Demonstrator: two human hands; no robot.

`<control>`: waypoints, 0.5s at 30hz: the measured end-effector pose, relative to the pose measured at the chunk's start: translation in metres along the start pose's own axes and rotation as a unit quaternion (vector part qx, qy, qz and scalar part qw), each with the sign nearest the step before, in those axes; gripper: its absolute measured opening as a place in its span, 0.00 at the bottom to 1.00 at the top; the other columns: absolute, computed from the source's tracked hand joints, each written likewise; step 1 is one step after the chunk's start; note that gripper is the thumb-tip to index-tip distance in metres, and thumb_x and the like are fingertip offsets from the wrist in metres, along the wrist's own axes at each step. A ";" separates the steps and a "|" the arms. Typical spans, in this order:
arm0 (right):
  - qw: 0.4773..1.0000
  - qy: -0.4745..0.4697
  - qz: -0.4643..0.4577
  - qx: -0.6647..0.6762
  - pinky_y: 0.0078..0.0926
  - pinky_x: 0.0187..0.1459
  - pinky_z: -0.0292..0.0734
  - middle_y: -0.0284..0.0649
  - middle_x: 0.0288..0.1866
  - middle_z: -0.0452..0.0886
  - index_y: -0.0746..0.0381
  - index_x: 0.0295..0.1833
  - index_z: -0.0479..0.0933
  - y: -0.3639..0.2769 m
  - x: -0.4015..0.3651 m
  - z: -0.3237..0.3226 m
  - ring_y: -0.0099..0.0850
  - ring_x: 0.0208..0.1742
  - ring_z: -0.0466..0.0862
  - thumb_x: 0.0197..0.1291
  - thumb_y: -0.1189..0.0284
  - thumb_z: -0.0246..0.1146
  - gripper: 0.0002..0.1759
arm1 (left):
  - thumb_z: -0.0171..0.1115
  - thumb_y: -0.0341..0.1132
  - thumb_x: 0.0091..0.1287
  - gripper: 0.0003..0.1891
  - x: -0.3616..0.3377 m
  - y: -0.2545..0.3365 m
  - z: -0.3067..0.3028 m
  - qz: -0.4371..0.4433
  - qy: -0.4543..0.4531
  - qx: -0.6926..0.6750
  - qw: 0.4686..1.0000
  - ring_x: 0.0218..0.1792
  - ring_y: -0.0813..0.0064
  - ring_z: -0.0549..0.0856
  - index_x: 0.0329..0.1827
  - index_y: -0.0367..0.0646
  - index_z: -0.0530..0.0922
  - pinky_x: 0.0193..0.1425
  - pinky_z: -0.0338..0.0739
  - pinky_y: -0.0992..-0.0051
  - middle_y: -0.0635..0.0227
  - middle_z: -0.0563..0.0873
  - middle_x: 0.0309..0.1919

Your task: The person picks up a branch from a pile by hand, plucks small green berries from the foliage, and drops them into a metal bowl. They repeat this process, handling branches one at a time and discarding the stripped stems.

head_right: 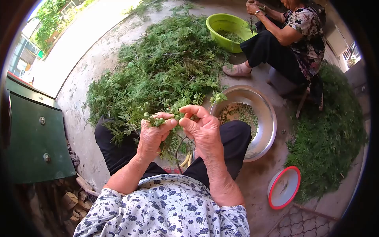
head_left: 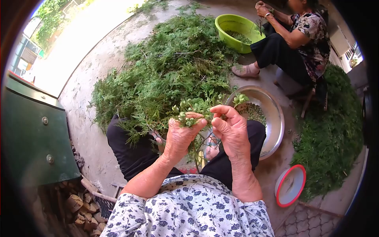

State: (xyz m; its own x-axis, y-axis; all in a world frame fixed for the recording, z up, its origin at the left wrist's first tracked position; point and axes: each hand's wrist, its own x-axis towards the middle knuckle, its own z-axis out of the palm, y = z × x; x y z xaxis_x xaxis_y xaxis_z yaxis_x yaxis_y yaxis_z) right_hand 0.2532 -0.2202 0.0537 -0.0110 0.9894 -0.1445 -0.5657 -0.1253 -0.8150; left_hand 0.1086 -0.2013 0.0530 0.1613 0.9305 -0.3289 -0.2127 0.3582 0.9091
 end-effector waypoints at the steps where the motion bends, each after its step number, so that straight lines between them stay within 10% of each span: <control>1: 1.000 -0.007 -0.002 -0.010 0.10 0.23 0.60 0.28 0.33 0.71 0.68 0.47 0.76 0.002 0.000 0.001 0.12 0.24 0.67 0.54 0.80 0.66 0.14 | 0.66 0.28 0.57 0.03 0.001 -0.003 0.000 0.045 -0.012 0.032 0.998 0.19 0.93 0.68 0.33 0.41 0.82 0.19 0.56 0.86 0.79 0.76 0.19; 6: 0.989 0.019 -0.056 -0.137 0.10 0.22 0.61 0.29 0.32 0.72 0.66 0.41 0.78 0.010 0.001 0.000 0.12 0.23 0.67 0.57 0.73 0.66 0.09 | 0.66 0.28 0.57 0.03 -0.002 0.000 0.002 0.067 -0.023 0.086 0.994 0.19 0.92 0.68 0.33 0.41 0.82 0.19 0.57 0.86 0.79 0.76 0.19; 9: 0.994 -0.008 0.034 0.099 0.12 0.27 0.67 0.34 0.32 0.75 0.65 0.39 0.74 0.005 0.004 -0.008 0.17 0.26 0.72 0.61 0.68 0.62 0.10 | 0.65 0.28 0.58 0.04 -0.005 0.005 0.003 -0.032 -0.027 -0.048 0.998 0.17 0.90 0.65 0.34 0.40 0.80 0.20 0.56 0.86 0.80 0.74 0.18; 15: 0.993 0.017 0.017 0.115 0.14 0.27 0.68 0.33 0.28 0.77 0.65 0.47 0.72 0.009 -0.002 -0.003 0.19 0.26 0.74 0.60 0.68 0.63 0.14 | 0.66 0.30 0.58 0.06 0.001 0.001 0.003 -0.017 -0.016 -0.097 0.995 0.16 0.90 0.64 0.34 0.39 0.79 0.20 0.56 0.85 0.82 0.72 0.16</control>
State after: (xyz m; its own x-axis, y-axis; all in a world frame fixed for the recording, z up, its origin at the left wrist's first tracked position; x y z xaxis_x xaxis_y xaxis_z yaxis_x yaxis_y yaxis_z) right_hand 0.2501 -0.2238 0.0450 -0.0082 0.9813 -0.1924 -0.7394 -0.1355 -0.6595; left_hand 0.1113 -0.2002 0.0538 0.2014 0.9161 -0.3467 -0.3887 0.3996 0.8302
